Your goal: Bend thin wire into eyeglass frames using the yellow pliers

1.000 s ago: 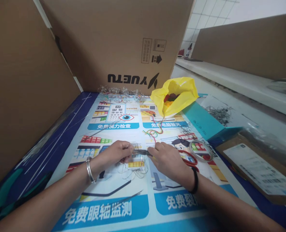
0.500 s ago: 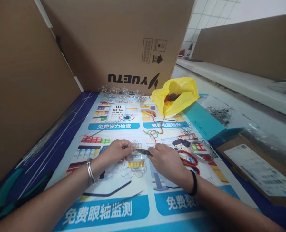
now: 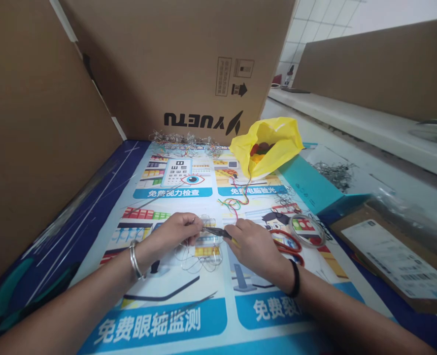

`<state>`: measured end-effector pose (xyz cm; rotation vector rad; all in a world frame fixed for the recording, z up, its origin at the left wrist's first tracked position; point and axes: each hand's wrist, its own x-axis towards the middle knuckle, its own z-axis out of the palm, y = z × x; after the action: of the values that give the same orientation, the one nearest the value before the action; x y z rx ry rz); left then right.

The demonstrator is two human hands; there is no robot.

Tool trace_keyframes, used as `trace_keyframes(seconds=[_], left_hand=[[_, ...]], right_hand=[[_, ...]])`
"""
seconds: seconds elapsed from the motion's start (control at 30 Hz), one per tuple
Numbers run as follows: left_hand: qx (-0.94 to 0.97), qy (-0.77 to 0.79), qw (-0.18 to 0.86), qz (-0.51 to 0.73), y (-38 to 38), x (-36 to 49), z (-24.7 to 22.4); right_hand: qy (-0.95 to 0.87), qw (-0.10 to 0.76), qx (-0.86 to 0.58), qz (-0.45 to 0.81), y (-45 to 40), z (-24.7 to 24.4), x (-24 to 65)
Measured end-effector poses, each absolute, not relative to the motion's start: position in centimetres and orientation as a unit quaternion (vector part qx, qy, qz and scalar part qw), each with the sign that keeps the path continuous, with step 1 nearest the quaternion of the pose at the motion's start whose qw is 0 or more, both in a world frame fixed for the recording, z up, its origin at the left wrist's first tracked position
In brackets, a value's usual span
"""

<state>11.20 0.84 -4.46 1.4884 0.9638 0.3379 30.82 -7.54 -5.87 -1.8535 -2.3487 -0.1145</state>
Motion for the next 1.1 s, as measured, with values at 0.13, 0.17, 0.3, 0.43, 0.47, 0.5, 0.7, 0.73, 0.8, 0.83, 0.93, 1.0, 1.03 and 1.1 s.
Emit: trace_keyframes(seconds=[0.13, 0.17, 0.3, 0.43, 0.47, 0.5, 0.7, 0.73, 0.8, 0.83, 0.93, 1.0, 1.03, 1.1], left_hand=[[0.649, 0.415, 0.62, 0.149, 0.9, 11.3, -4.7], [0.649, 0.413, 0.621, 0.149, 0.9, 11.3, -4.7], [0.644, 0.419, 0.625, 0.141, 0.8, 11.2, -4.5], [0.641, 0.409, 0.633, 0.142, 0.9, 11.1, -4.5], [0.642, 0.404, 0.635, 0.145, 0.9, 11.1, -4.6], [0.643, 0.4, 0.636, 0.147, 1.0, 11.0, -4.7], [0.635, 0.411, 0.639, 0.143, 1.2, 11.0, -5.0], [0.633, 0.41, 0.641, 0.141, 1.2, 11.0, -5.0], [0.634, 0.401, 0.646, 0.139, 1.3, 10.9, -5.0], [0.637, 0.394, 0.648, 0.138, 1.3, 10.8, -5.1], [0.647, 0.373, 0.653, 0.13, 1.4, 10.6, -5.2], [0.65, 0.367, 0.655, 0.117, 1.5, 10.5, -5.2], [0.651, 0.366, 0.655, 0.11, 1.5, 10.5, -5.2], [0.652, 0.365, 0.657, 0.101, 1.4, 10.5, -5.0]], right_hand=[[-0.784, 0.071, -0.615, -0.04, -7.5, -6.1, 30.9], [-0.784, 0.071, -0.615, -0.041, -7.5, -6.2, 30.9], [-0.786, 0.073, -0.613, -0.043, -7.4, -6.4, 30.9], [-0.784, 0.075, -0.614, -0.049, -7.4, -6.4, 31.0], [-0.785, 0.076, -0.613, -0.051, -7.4, -6.4, 31.0], [-0.785, 0.077, -0.612, -0.052, -7.4, -6.4, 31.0], [-0.794, 0.086, -0.599, -0.06, -7.4, -6.4, 31.3], [-0.799, 0.091, -0.591, -0.065, -7.3, -6.3, 31.5], [-0.812, 0.112, -0.568, -0.077, -7.1, -6.3, 32.0], [-0.817, 0.131, -0.556, -0.082, -7.0, -6.3, 32.3], [-0.808, 0.203, -0.546, -0.089, -6.6, -6.3, 33.2], [-0.8, 0.215, -0.551, -0.095, -6.4, -6.3, 33.6], [-0.804, 0.206, -0.549, -0.099, -6.3, -6.3, 33.7], [-0.82, 0.176, -0.533, -0.109, -6.2, -6.3, 33.7]])
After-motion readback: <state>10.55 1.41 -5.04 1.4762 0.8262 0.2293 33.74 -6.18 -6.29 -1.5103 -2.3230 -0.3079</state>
